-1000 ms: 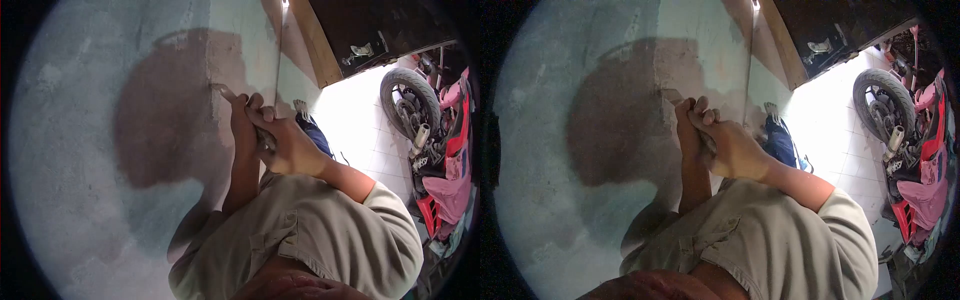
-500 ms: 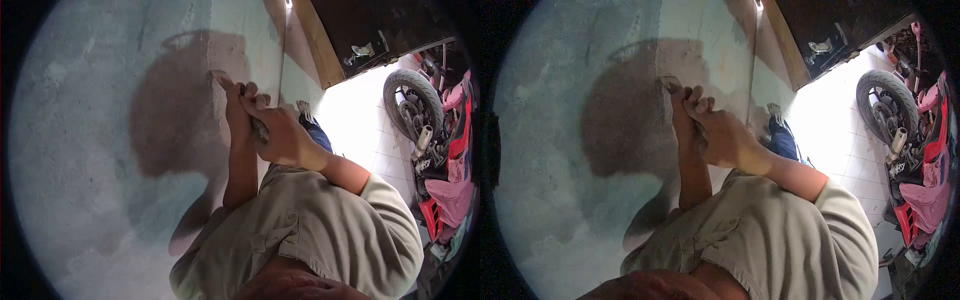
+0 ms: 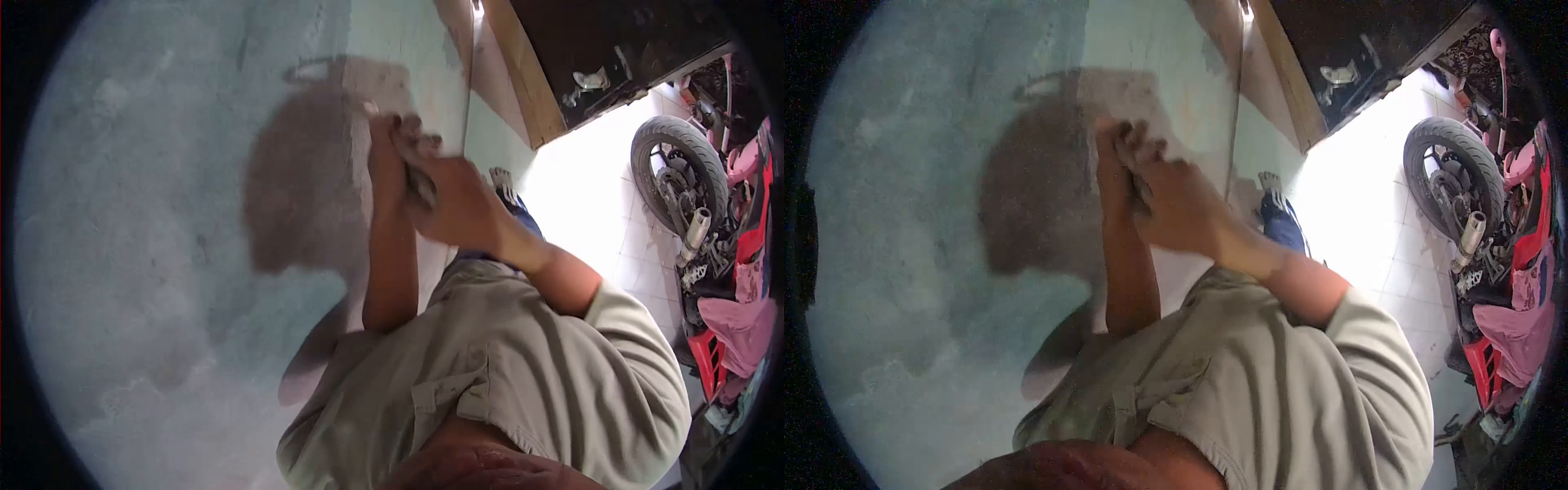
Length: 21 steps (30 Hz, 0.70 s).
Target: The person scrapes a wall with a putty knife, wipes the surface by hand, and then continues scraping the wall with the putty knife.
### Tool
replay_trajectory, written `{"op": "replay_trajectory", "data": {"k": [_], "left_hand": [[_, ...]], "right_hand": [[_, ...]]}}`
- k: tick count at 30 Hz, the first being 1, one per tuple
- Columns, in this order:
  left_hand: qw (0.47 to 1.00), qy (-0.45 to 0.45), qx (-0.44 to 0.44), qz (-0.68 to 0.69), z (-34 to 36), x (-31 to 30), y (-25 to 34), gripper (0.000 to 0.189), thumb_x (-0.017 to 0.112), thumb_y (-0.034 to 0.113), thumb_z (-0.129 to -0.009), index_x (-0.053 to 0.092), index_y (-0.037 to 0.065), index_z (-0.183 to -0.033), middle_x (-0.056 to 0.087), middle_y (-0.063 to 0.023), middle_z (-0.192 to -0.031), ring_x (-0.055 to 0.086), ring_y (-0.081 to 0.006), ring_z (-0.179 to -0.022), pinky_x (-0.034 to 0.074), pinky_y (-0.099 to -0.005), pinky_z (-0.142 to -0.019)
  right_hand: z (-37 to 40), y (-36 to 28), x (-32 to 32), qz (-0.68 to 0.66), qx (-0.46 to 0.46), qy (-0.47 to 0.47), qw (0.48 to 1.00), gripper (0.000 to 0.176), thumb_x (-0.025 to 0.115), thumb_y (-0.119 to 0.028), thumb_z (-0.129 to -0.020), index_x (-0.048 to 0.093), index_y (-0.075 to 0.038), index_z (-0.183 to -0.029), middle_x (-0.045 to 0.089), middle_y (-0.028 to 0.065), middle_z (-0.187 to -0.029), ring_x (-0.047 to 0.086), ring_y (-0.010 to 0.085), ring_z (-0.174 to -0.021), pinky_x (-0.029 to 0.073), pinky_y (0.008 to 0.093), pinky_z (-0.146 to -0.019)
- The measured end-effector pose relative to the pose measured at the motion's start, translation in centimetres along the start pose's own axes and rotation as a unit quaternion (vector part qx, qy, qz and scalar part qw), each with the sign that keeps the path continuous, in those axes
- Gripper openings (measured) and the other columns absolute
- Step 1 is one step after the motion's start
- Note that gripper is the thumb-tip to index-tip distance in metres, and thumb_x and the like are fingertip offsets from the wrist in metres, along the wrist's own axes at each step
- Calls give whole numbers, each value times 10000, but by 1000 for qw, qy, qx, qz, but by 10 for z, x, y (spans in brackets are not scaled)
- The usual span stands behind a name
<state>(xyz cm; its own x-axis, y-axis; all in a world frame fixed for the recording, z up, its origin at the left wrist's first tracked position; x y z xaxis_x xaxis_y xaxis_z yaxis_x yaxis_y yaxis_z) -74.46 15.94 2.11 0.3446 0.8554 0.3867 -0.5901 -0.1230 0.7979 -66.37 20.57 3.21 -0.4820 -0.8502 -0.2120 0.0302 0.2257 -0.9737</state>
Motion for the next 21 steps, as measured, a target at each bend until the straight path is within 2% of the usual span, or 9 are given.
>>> {"op": "replay_trajectory", "data": {"k": [1,2,4,8,9,11,15,19,21], "left_hand": [[993,-87,21,82,4,-1,-6,310,536,428,-916,462,133,-861,493,-6,-751,541,-154,-643,475,-332,-631],[992,-90,23,81,-5,-5,-10,310,536,428,-916,462,133,-861,493,-6,-751,541,-154,-643,475,-332,-631],[998,62,7,-29,-16,-6,-8,301,466,385,-945,444,118,-809,503,-19,-744,538,-165,-585,473,-293,-579],[989,-118,-27,82,-25,-3,-24,281,462,350,-945,467,107,-803,513,-22,-718,569,-158,-600,468,-283,-558],[989,-113,-30,87,-17,-9,-32,281,462,350,-945,467,107,-803,513,-22,-718,569,-158,-600,468,-283,-558],[996,-61,-60,-1,0,-24,-55,235,477,300,-939,480,90,-834,520,-28,-726,588,-173,-597,475,-297,-535],[992,-64,-110,0,37,-56,-94,228,494,274,-936,489,49,-902,534,-40,-742,598,-206,-590,499,-320,-543],[986,-85,-144,2,53,-93,-115,236,505,283,-935,515,48,-913,547,-34,-760,585,-186,-580,486,-311,-540],[990,-66,-102,-78,47,-111,-123,262,517,306,-933,552,46,-933,566,-33,-783,572,-162,-583,475,-301,-553]], "right_hand": [[10,-5,-3,6,-48,13,999,633,577,-8,-709,478,-44,-1333,592,258,-847,610,420,-776,488,389,-674],[17,-8,-5,12,-91,22,996,632,575,-12,-711,475,-45,-1334,593,254,-835,606,425,-766,485,397,-659],[-3,7,-2,24,-49,29,998,630,569,-16,-711,478,-47,-1334,595,254,-835,610,421,-770,483,403,-663],[9,-3,-16,56,-13,0,998,665,559,-29,-712,439,-57,-1365,590,255,-793,620,409,-742,479,414,-669],[20,-2,-17,58,-9,-6,998,665,559,-29,-712,439,-57,-1365,590,255,-793,620,409,-742,479,414,-669],[47,4,-18,101,29,-58,993,670,591,-113,-716,433,-77,-1366,568,252,-1142,584,414,-995,477,450,-847],[110,46,7,-13,108,-150,983,827,546,-59,-723,210,-68,-1478,533,222,-1247,542,390,-1107,434,406,-936],[134,43,22,-45,20,-108,993,791,517,-17,-739,217,-32,-1471,507,235,-1291,525,355,-1162,398,343,-983],[133,38,26,-122,123,-141,975,751,494,6,-757,232,-3,-1461,473,247,-1332,489,309,-1220,345,308,-1026]]}}
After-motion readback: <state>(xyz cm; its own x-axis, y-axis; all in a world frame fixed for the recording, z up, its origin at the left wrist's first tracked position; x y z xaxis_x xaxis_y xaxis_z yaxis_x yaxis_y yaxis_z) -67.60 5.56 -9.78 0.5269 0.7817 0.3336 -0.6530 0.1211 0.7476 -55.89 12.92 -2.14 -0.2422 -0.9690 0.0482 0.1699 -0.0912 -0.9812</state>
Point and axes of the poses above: each hand's wrist, its own z-axis away from the middle knuckle, its own x-axis out of the palm, y = z × x, the point moved 4 cm from there along -z, towards the middle knuckle
